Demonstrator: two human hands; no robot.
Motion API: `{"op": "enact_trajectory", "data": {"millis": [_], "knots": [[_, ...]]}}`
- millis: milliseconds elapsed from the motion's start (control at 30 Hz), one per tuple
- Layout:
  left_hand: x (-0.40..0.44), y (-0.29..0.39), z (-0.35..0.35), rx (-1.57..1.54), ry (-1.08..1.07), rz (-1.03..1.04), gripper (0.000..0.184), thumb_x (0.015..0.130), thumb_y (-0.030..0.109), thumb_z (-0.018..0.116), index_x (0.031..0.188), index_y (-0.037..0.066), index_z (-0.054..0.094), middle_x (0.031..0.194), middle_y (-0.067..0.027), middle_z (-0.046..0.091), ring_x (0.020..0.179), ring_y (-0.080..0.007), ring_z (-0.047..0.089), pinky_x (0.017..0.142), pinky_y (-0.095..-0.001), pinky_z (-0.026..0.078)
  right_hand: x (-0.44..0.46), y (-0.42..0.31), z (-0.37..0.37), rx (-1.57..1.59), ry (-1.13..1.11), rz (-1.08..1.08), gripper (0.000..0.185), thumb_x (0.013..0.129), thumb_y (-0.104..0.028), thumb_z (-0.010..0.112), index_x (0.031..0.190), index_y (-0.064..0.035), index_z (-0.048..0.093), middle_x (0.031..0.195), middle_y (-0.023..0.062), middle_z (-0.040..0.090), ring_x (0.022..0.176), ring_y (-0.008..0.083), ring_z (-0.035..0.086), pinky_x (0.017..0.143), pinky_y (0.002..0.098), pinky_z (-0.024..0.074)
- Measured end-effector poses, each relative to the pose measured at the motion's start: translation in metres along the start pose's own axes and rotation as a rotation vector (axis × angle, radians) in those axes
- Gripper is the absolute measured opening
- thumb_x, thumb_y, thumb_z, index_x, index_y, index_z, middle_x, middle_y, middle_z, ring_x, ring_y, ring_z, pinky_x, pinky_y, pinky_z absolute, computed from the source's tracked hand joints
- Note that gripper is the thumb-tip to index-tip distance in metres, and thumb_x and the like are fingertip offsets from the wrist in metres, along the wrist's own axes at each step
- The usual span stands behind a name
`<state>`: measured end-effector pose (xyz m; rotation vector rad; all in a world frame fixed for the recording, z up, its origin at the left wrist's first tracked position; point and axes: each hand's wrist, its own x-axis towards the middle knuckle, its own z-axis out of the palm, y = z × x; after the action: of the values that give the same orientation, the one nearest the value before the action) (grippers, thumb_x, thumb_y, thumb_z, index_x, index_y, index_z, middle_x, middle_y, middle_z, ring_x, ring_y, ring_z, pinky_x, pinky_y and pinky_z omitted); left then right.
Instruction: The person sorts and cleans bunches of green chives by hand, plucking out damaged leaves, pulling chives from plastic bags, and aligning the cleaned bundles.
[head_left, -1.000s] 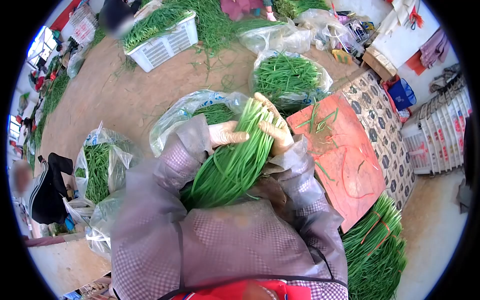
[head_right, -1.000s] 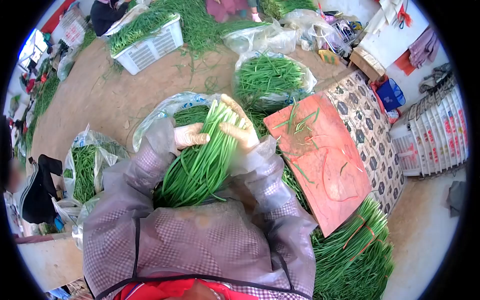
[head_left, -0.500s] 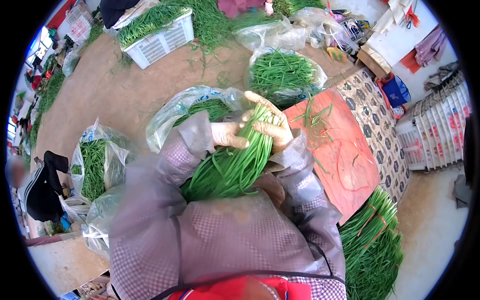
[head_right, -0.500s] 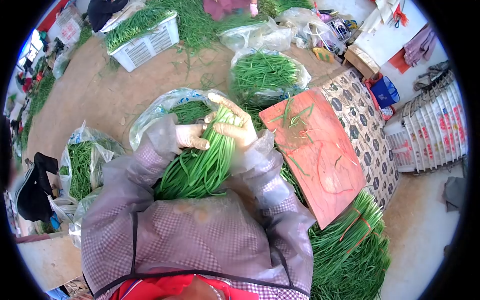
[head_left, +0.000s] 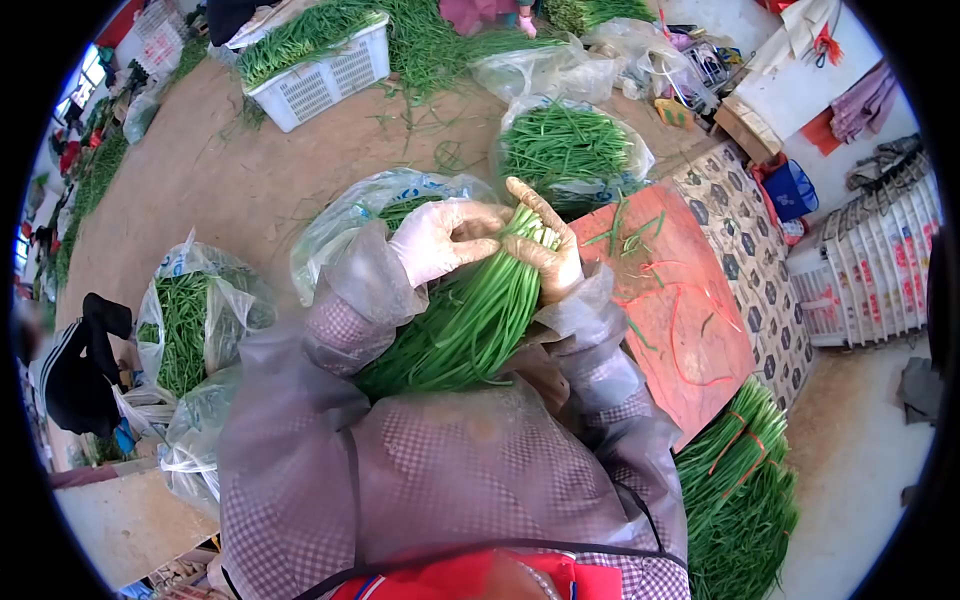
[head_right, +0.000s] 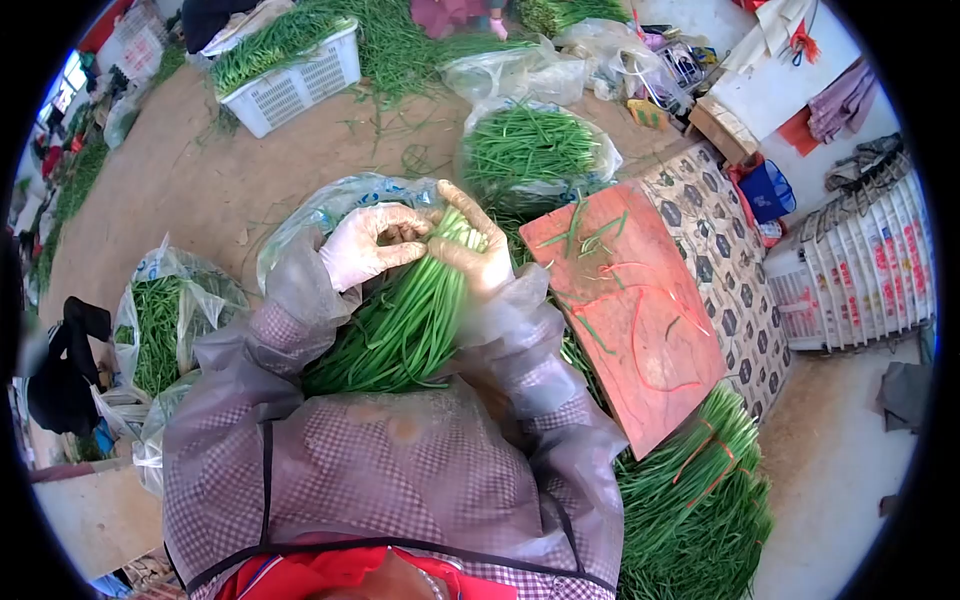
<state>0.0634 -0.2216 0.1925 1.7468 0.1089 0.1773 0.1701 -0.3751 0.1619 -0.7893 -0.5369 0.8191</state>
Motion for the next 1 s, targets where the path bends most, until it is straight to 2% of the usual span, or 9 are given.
{"op": "enact_trajectory", "data": {"millis": [267,367,600,700,767,800,833,900,1000], "knots": [[0.014,-0.002,-0.019,0.082,-0.155,0.048,0.014,0.081,0.01,0.071,0.089,0.0,0.066,0.08,-0.0009,0.062,0.073,-0.0085,0.054,0.068,-0.024,0.045,-0.002,-0.005,0.002,-0.095,0.02,0.006,0.06,0.074,0.009,0.065,0.131,-0.0015,0.05,0.098,0.0098,0.066,0.093,0.0172,0.061,0.084,0.0301,0.0491],[0.015,0.005,-0.02,-0.009,-0.242,-0.074,0.013,0.084,0.012,0.068,0.087,0.0,0.064,0.079,-0.0025,0.062,0.072,-0.0094,0.055,0.067,-0.0243,0.046,-0.002,-0.004,-0.001,-0.118,0.003,0.023,0.056,0.075,0.008,0.066,0.128,-0.0018,0.053,0.095,0.0097,0.066,0.09,0.0169,0.062,0.083,0.0301,0.0495],[0.018,0.019,-0.031,-0.574,-0.274,-0.149,0.014,0.088,0.013,0.06,0.092,0.0,0.06,0.081,-0.0093,0.062,0.066,-0.0149,0.058,0.055,-0.0263,0.048,-0.002,-0.002,-0.008,-0.03,0.069,-0.023,0.039,0.073,0.006,0.068,0.111,0.0002,0.06,0.08,0.0096,0.065,0.077,0.0189,0.064,0.072,0.0309,0.0522],[0.018,0.024,-0.032,-0.603,-0.215,-0.009,0.012,0.088,0.013,0.063,0.093,0.002,0.065,0.094,-0.0071,0.067,0.081,-0.0148,0.062,0.073,-0.0278,0.049,0.003,-0.019,-0.019,-0.019,0.104,-0.117,0.04,0.074,0.001,0.068,0.113,0.0032,0.058,0.079,0.009,0.063,0.075,0.0193,0.063,0.071,0.0314,0.0518],[0.018,0.03,-0.011,-0.247,-0.148,0.25,0.011,0.087,0.012,0.064,0.091,0.002,0.065,0.105,-0.006,0.064,0.096,-0.0158,0.059,0.088,-0.0306,0.045,0.009,-0.042,-0.018,-0.046,0.091,-0.198,0.041,0.074,0.0,0.067,0.114,0.0035,0.057,0.082,0.0086,0.062,0.076,0.0196,0.063,0.072,0.032,0.0514],[0.015,0.027,-0.001,-0.26,-0.278,0.222,0.01,0.088,0.014,0.062,0.085,0.004,0.063,0.111,-0.0099,0.059,0.114,-0.023,0.05,0.098,-0.0382,0.038,0.013,-0.054,-0.016,-0.082,0.074,-0.245,0.041,0.074,0.0,0.068,0.114,0.0031,0.057,0.083,0.0083,0.062,0.077,0.0197,0.062,0.072,0.0324,0.051],[0.017,0.017,0.008,-0.038,-0.364,0.455,0.01,0.087,0.016,0.063,0.085,0.006,0.063,0.109,-0.0115,0.059,0.109,-0.0247,0.052,0.095,-0.038,0.04,0.017,-0.069,-0.014,-0.136,0.078,-0.299,0.041,0.075,-0.001,0.068,0.114,0.002,0.058,0.082,0.0086,0.062,0.077,0.0196,0.062,0.073,0.0324,0.0507],[0.011,0.008,0.018,0.399,-0.291,0.709,0.01,0.086,0.018,0.064,0.085,0.008,0.063,0.101,-0.0101,0.059,0.106,-0.0293,0.053,0.089,-0.0382,0.043,0.024,-0.1,-0.021,-0.222,0.136,-0.385,0.039,0.076,0.0,0.068,0.113,0.001,0.059,0.081,0.0084,0.061,0.077,0.0197,0.062,0.071,0.032,0.0513],[-0.006,-0.028,0.026,0.594,-0.463,0.526,0.012,0.083,0.021,0.064,0.085,0.008,0.064,0.092,-0.0085,0.061,0.095,-0.0324,0.056,0.077,-0.0395,0.047,0.027,-0.149,-0.017,-0.222,0.214,-0.517,0.034,0.077,0.002,0.066,0.11,0.0005,0.06,0.081,0.0087,0.061,0.076,0.0193,0.062,0.068,0.0315,0.053]]}}
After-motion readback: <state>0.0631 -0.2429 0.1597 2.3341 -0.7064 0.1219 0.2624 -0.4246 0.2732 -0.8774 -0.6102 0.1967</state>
